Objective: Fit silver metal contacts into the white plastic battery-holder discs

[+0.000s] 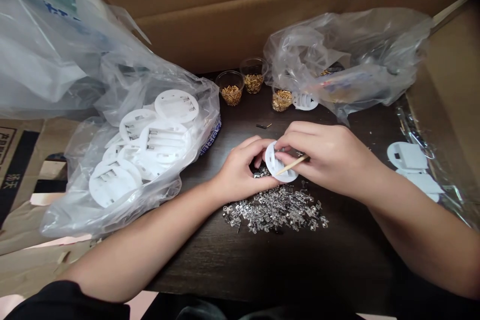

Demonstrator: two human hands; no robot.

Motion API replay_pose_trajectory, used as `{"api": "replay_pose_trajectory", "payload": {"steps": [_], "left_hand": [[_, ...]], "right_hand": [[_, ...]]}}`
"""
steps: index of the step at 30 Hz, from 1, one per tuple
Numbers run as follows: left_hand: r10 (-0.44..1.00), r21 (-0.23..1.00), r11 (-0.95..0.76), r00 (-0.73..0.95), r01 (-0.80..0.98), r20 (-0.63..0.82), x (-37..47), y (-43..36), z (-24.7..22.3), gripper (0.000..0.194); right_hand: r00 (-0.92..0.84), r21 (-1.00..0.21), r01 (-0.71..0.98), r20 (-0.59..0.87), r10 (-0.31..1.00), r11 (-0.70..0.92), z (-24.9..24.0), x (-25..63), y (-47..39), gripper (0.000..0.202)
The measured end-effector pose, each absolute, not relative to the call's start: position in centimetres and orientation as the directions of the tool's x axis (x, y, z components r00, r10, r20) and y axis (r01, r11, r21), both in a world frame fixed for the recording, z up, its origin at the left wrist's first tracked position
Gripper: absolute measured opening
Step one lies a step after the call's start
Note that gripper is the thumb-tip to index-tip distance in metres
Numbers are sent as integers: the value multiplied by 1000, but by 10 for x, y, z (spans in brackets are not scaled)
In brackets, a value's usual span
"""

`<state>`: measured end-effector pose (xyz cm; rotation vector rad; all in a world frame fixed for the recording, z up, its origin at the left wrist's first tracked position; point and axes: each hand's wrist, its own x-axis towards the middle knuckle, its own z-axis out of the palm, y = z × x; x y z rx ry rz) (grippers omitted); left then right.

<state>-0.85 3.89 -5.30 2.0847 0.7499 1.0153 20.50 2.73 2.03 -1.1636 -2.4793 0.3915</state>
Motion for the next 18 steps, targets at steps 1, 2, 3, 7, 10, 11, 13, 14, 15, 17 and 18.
{"api": "replay_pose_trajectory", "payload": {"steps": [1,2,3,7,10,11,13,14,15,17,18], "left_hand": [[731,776,-599,528,194,432,-9,39,-53,48],[729,773,-603,527,195,436,-9,38,-53,49],[729,770,-606,525,198,439,-9,38,-53,49],[739,767,-604,512,216,438,-9,37,-54,51],[739,773,-604,502,195,450,-9,37,-54,53],[739,776,-602,498,187,453,-9,37,-53,53],[747,785,-591,492,185,447,-9,37,-52,53],[752,789,-585,491,189,440,-9,37,-52,53],[756,792,-579,491,194,433,-9,37,-52,53],[757,792,-578,494,198,429,-9,37,-52,54],[754,789,-582,496,198,431,-9,37,-52,54]], "right_hand": [[-590,-389,675,225,776,626,20,205,27,16],[-588,-378,676,240,772,632,19,204,27,16],[-586,-361,680,255,769,638,19,204,26,17],[-583,-231,714,326,744,660,18,201,23,22],[-588,-135,727,382,713,673,16,198,19,25],[-592,-105,731,394,703,675,15,197,17,25],[-605,-38,737,406,684,675,15,196,15,24],[-613,-6,739,409,676,674,14,196,14,23],[-620,18,740,409,670,673,15,196,13,22],[-628,26,736,399,668,677,15,196,13,22],[-629,8,734,385,675,679,16,196,14,22]]}}
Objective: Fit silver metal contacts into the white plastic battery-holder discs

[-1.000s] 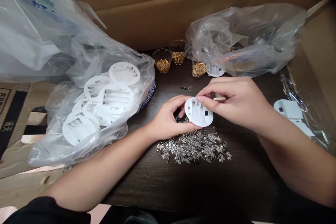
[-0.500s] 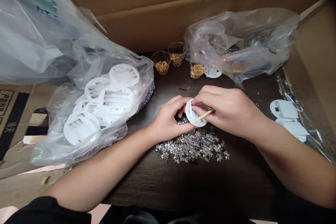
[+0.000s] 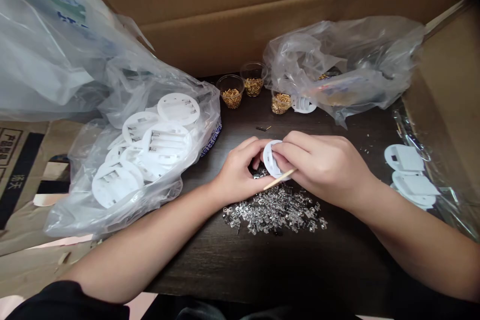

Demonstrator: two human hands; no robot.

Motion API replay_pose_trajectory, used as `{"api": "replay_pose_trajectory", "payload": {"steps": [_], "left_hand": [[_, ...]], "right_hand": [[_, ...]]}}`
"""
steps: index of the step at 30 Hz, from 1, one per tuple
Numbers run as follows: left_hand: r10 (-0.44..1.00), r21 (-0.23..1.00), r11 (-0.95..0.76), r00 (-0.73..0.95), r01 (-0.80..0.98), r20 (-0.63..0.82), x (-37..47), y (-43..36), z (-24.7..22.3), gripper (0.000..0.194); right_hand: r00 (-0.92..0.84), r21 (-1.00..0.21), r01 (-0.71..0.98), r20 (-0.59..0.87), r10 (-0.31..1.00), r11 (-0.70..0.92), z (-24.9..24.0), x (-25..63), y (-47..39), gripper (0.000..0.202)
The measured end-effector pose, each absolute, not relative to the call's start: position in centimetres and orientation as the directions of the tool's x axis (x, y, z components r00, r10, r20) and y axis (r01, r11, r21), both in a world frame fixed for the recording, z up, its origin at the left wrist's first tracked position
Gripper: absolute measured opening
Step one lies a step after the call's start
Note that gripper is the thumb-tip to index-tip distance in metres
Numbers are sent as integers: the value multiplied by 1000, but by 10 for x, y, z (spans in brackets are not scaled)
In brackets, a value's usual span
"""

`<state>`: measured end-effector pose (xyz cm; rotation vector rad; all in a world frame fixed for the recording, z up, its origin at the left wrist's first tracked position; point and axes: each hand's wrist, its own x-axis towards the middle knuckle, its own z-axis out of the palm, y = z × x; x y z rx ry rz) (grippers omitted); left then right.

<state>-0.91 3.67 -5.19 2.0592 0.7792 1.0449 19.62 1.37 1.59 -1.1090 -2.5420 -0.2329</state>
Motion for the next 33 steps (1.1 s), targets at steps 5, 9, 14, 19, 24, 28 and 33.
{"api": "replay_pose_trajectory", "payload": {"steps": [5,9,14,19,24,28,33], "left_hand": [[734,759,-613,515,220,443,-9,36,-53,52],[735,760,-612,509,218,447,-9,36,-53,53],[755,777,-592,488,216,439,-9,37,-54,52],[763,769,-591,479,244,434,-9,37,-55,51],[739,737,-625,500,258,452,-8,36,-53,49],[737,734,-626,509,264,445,-8,35,-52,48],[740,734,-625,500,266,449,-8,35,-53,50]], "right_hand": [[-610,-81,743,327,722,664,17,198,16,25],[-626,-5,740,363,691,673,14,197,15,23],[-642,45,733,376,668,679,12,197,15,24],[-623,-155,707,324,711,690,12,200,20,23],[-594,-360,698,192,781,619,15,202,23,15],[-576,-427,681,189,795,595,15,202,24,13],[-604,-331,691,223,765,642,14,203,23,19]]}}
